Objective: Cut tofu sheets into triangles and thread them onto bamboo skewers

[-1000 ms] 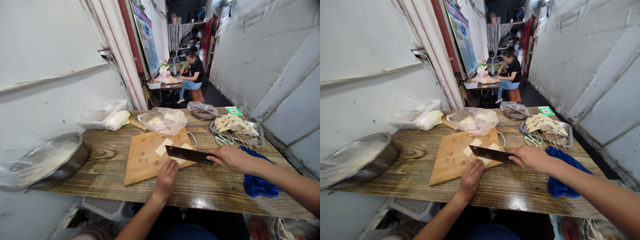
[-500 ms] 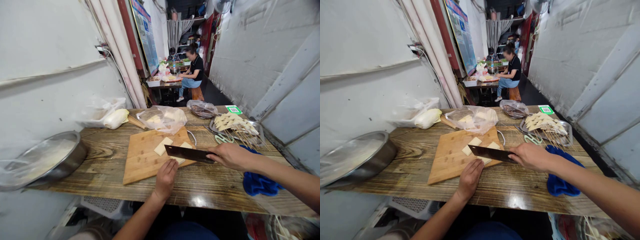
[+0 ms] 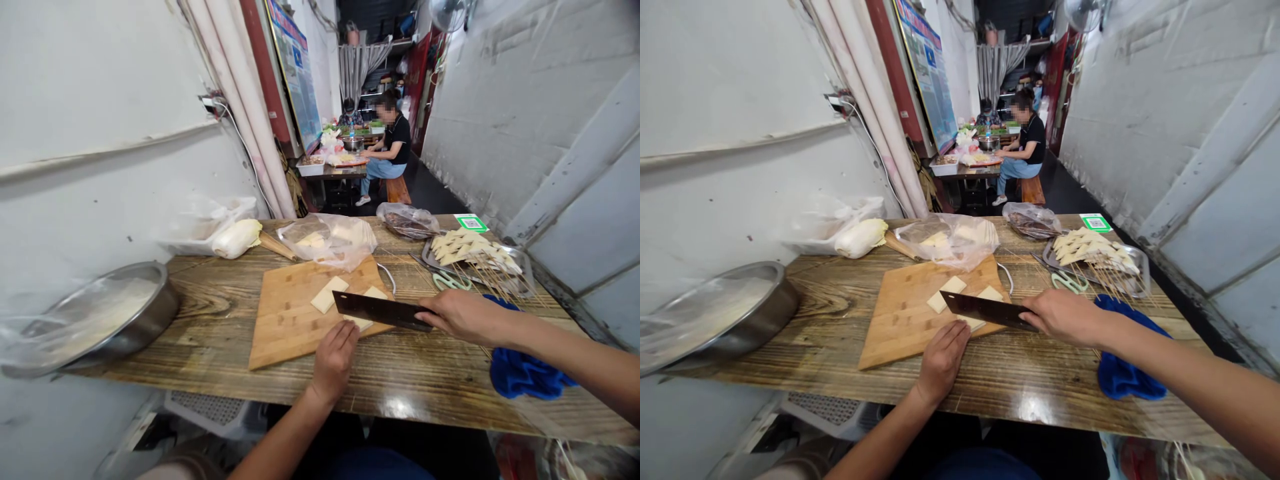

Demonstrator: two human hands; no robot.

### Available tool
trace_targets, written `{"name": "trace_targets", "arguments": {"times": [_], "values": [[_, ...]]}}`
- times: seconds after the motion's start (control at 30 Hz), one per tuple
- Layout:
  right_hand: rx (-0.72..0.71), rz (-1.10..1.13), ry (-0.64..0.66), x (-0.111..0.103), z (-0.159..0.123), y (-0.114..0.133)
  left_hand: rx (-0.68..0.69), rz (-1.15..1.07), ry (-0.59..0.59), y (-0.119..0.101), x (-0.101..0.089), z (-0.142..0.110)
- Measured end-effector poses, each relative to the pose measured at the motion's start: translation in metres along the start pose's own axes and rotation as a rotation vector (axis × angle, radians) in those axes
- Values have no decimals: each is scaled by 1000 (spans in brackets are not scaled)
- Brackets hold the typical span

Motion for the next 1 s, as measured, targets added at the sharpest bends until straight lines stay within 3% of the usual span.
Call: {"name": "trace_targets", "arguments": {"times": [0.37, 0.73, 1.0], "values": [[25, 47, 55, -1, 3, 0, -8, -2, 13, 0, -1, 0], [42, 31, 110, 19, 9, 7, 4, -10, 6, -2, -2, 3], [91, 74, -61, 19, -14, 14, -41, 38, -48, -6, -4, 9]]}}
Point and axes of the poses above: each hand's wrist, its own z-axis towards the middle knuckle, its own x-axis out of the palm, y = z × x, the point moved 5 cm from there along z, towards the middle knuckle, and after that the axes turned 5 degrees about -y, right-handed, at the moved point
